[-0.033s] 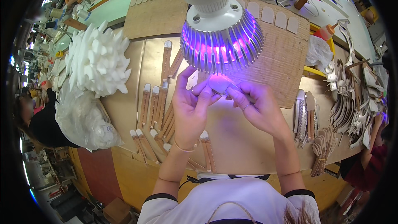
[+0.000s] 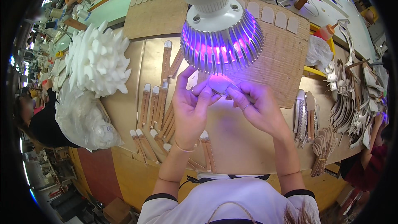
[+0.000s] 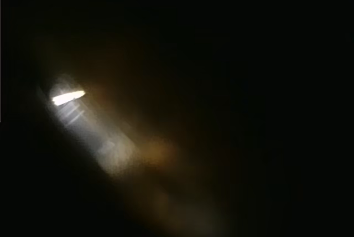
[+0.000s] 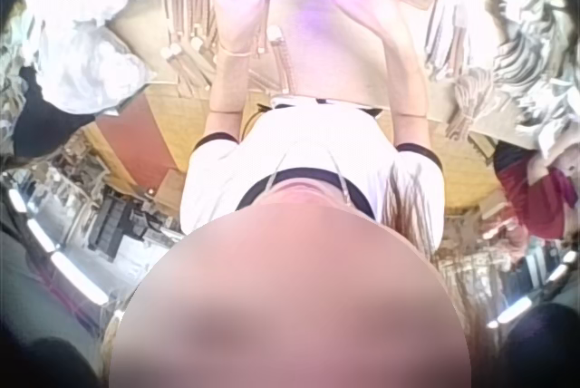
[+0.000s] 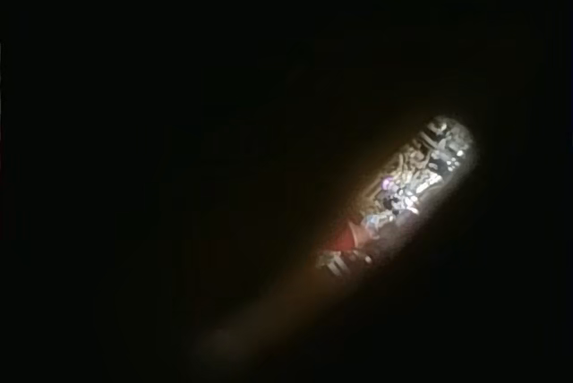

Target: The person repeatedly picks up small white foam pieces and wooden sticks, attaches them together, and places them under a UV lamp to cure. The person handles each unit one at a time, rotating and adjusting the pieces before setting them aside on the table.

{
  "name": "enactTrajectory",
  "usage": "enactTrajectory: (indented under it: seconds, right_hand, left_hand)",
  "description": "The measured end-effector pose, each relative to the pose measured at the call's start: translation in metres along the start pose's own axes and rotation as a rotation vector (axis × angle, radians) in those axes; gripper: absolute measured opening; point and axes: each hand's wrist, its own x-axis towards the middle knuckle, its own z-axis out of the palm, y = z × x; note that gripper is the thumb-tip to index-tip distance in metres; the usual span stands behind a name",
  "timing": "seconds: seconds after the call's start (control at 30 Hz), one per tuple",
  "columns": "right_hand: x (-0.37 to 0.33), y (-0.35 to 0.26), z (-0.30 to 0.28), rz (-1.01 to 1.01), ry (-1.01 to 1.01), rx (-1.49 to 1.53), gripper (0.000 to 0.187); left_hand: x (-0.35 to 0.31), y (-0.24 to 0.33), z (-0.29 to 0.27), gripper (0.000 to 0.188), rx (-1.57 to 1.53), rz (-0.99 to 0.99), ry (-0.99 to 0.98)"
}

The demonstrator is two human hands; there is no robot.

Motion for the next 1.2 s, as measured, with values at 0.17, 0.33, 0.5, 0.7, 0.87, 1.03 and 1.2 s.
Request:
enactTrajectory:
  seconds: [0.17,0.33,0.5,0.7,0.87,1.03,1.2]
  right_hand:
    - [0.001,0.001,0.003,0.046,0.004,0.026,0.024]
    - [0.002,-0.001,0.0,0.048,0.011,0.025,0.025]
    - [-0.001,-0.003,0.004,0.02,0.061,0.017,0.024]
    - [-0.001,-0.004,0.014,-0.169,0.241,-0.142,0.023]
    - [-0.004,-0.005,0.005,-0.048,0.105,-0.102,0.022]
    - [-0.005,-0.007,0.003,0.017,0.077,-0.052,0.022]
    - [-0.005,-0.007,0.003,0.046,0.078,-0.008,0.023]
  left_hand:
    - [-0.001,-0.002,0.001,0.047,-0.008,-0.014,0.022]
    - [0.003,-0.003,0.003,0.043,-0.026,0.002,0.033]
    - [0.0,-0.006,0.007,0.04,-0.06,0.011,0.092]
    - [0.003,-0.009,0.006,0.039,-0.118,-0.01,0.108]
    - [0.002,-0.006,0.003,0.039,-0.055,-0.029,0.067]
    - [-0.003,-0.004,0.01,0.039,-0.01,0.032,0.098]
    - [-0.003,-0.003,0.013,0.04,-0.115,0.041,0.111]
